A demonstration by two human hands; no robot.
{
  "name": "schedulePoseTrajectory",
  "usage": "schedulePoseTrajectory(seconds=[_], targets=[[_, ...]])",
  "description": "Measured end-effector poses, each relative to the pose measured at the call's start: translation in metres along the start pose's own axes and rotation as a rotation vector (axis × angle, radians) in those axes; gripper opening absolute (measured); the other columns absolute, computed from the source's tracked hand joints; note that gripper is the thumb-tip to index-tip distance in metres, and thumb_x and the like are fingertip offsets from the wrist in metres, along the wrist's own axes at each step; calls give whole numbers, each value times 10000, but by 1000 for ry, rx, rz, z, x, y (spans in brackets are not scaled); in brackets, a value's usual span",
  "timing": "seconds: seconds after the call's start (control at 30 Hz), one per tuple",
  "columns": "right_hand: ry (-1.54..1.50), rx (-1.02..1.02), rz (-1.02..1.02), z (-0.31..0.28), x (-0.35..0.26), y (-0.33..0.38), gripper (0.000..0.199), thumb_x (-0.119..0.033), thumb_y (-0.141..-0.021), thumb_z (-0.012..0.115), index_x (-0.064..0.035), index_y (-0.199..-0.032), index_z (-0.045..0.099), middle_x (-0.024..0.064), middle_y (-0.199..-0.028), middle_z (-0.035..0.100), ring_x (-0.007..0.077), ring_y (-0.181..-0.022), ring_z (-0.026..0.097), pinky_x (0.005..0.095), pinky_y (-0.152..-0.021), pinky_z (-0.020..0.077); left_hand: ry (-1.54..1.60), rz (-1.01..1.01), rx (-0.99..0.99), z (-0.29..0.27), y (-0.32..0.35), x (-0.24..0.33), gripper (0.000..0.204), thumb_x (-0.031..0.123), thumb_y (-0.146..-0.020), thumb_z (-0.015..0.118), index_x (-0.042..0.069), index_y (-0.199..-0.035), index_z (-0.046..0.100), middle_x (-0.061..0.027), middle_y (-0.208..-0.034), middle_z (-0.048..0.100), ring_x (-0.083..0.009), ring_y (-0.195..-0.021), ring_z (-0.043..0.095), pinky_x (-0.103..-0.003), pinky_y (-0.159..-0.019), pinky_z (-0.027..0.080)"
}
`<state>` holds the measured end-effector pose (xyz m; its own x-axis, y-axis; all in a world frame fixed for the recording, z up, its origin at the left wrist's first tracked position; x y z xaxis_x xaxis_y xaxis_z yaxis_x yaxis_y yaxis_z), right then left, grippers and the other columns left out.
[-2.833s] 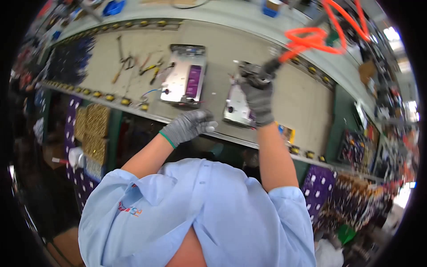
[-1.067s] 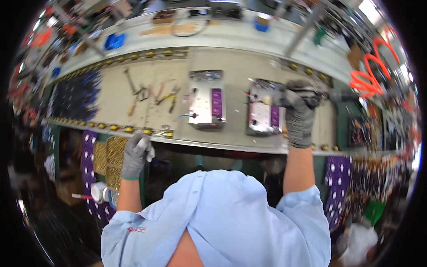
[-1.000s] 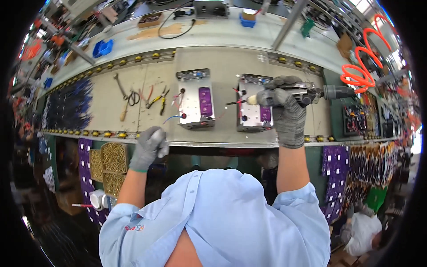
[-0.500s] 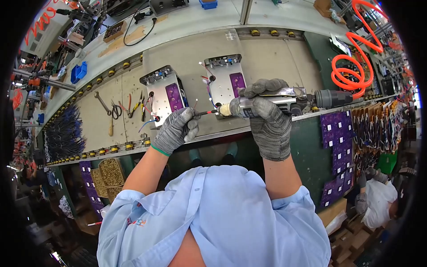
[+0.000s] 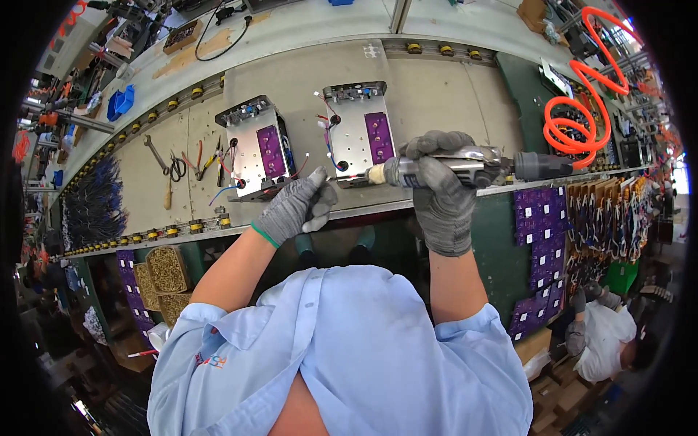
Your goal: Assembling, wiring, and securing components on a metal chassis using an air screwdriver and hand tools.
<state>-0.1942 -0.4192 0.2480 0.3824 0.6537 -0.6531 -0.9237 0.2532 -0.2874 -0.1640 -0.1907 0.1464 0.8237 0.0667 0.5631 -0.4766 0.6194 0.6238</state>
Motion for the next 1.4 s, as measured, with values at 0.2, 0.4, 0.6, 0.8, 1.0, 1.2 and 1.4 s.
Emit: schedulePoseTrajectory(seconds=[0.2,0.4,0.6,0.8,1.0,1.2,1.4], targets=[[346,207,80,-29,49,-18,244,79,-834,671,-16,-1051,613,87,-921,642,162,-687,609,317,-610,537,-260,134,131,-41,2,-30,560,544,-1005,464,9,-989,628,-41,-606,568,-128,-471,528,-250,-412,394],[381,205,126,-41,80,-20,240,103,-843,653,-9,-1050,605,72,-881,636,143,-656,578,297,-586,507,-107,63,283,-104,40,-91,409,407,-1018,527,10,-1020,623,-18,-666,580,-101,-532,561,-232,-443,420],[543,123,237,-23,93,-24,257,87,-825,671,-30,-1050,625,41,-879,661,110,-733,617,266,-665,532,-16,30,367,-128,57,-113,383,391,-1009,550,16,-993,622,-19,-664,585,-106,-517,563,-233,-426,434],[729,15,220,-17,110,-15,253,109,-811,675,-55,-997,621,13,-919,668,86,-837,630,241,-777,535,-215,121,335,-125,53,-92,364,363,-1023,517,16,-995,622,-27,-681,588,-109,-549,574,-238,-457,453],[785,34,128,-14,120,-12,195,47,-839,671,-44,-996,599,60,-851,651,145,-711,644,286,-652,558,-312,160,244,-133,60,-78,368,361,-1025,505,11,-1004,617,-24,-696,590,-94,-562,579,-230,-475,468],[848,87,98,5,136,-13,189,33,-848,661,-43,-1017,623,39,-847,650,115,-671,609,266,-595,522,-458,80,146,-143,70,-71,356,372,-1003,544,23,-1029,612,-25,-747,594,-87,-576,576,-241,-487,472],[792,169,96,18,130,-9,230,26,-843,673,-41,-1061,642,16,-949,617,86,-811,577,236,-677,496,-723,596,25,-109,72,-14,313,250,-932,646,6,-1127,631,-68,-852,608,-151,-784,604,-308,-729,525]])
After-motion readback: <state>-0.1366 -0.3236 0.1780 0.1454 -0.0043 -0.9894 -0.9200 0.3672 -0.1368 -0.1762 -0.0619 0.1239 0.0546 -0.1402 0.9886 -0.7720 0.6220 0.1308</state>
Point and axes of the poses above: each hand's wrist, its own y-axis away from the middle knuckle, its own z-axis out of the palm, x = y × z, the point moved 3 cm from there along -y, towards the middle knuckle
